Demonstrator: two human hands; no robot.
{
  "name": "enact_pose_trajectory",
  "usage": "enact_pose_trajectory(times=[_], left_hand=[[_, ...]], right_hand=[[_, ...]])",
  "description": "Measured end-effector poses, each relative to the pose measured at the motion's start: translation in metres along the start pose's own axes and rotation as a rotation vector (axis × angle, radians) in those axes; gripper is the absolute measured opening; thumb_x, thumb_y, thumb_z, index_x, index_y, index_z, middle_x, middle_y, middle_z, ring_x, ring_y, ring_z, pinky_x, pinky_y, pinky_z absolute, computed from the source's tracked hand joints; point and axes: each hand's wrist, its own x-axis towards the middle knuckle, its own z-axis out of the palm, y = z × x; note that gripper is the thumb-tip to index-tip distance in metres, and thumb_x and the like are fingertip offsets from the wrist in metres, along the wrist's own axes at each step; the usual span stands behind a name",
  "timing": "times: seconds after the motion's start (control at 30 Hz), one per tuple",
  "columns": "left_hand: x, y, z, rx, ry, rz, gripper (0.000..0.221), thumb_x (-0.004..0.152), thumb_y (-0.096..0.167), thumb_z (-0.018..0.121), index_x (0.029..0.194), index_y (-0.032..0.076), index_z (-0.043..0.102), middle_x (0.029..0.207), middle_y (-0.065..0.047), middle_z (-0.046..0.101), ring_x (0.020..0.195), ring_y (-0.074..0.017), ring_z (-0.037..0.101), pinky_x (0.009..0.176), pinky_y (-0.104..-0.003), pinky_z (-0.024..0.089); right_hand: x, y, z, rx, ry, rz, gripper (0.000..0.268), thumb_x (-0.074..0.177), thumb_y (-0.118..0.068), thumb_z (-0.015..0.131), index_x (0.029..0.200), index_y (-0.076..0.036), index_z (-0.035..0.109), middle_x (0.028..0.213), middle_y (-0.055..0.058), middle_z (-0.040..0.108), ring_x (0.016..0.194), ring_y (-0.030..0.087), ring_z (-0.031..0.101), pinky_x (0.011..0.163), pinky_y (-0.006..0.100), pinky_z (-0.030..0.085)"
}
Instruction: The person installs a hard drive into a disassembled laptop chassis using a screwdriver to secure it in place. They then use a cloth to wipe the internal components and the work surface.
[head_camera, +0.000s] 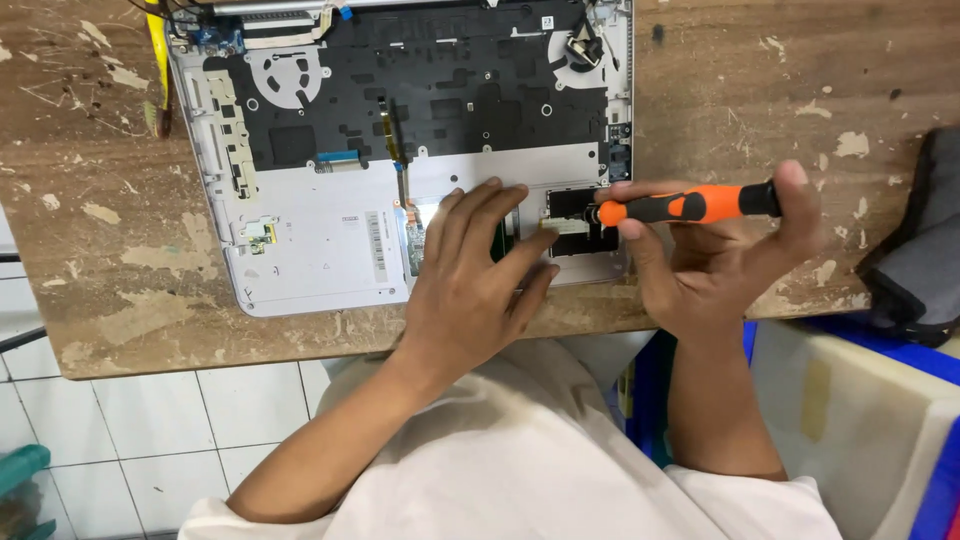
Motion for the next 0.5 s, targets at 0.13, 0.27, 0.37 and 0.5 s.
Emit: enact_pose_trajectory(times=[0.13, 0.27, 0.37, 0.5], left_hand=[[-0.002, -0.001, 0.0, 0.064, -0.019, 0.001, 0.025, 0.109, 0.029, 0.074, 0.128, 0.013, 0.074, 0.146, -0.023, 0.061, 0.141, -0.0442, 0.058, 0.123, -0.061, 0.044], [-0.003, -0.002, 0.001, 0.112, -0.038, 0.006, 0.027, 0.109, 0.032, 0.074, 0.13, 0.014, 0.075, 0.146, -0.023, 0.063, 0.142, -0.0433, 0.058, 0.124, -0.059, 0.043], [-0.003, -0.002, 0.001, 0.123, -0.036, 0.005, 0.028, 0.109, 0.032, 0.074, 0.131, 0.015, 0.074, 0.146, -0.023, 0.063, 0.142, -0.0428, 0.059, 0.125, -0.058, 0.042], [-0.003, -0.002, 0.001, 0.148, -0.048, -0.002, 0.027, 0.109, 0.033, 0.073, 0.13, 0.016, 0.075, 0.147, -0.021, 0.064, 0.143, -0.0415, 0.058, 0.126, -0.056, 0.042]], right_hand=[[-0.011, 0.017, 0.0, -0.044, -0.024, -0.027, 0.096, 0.111, 0.018, 0.069, 0.172, -0.033, 0.015, 0.179, -0.009, 0.019, 0.094, 0.058, 0.081, 0.099, 0.069, 0.075], [-0.011, 0.023, 0.003, -0.025, -0.08, -0.025, 0.091, 0.11, 0.016, 0.068, 0.169, -0.032, 0.016, 0.154, 0.025, 0.045, 0.096, 0.055, 0.081, 0.099, 0.065, 0.074], [-0.009, 0.024, 0.005, -0.041, -0.097, -0.042, 0.09, 0.11, 0.015, 0.067, 0.168, -0.03, 0.016, 0.152, 0.028, 0.043, 0.095, 0.056, 0.08, 0.096, 0.065, 0.074], [-0.001, 0.019, 0.008, -0.063, -0.117, -0.059, 0.088, 0.107, 0.015, 0.066, 0.164, -0.029, 0.016, 0.111, 0.04, 0.061, 0.091, 0.054, 0.077, 0.093, 0.062, 0.071]])
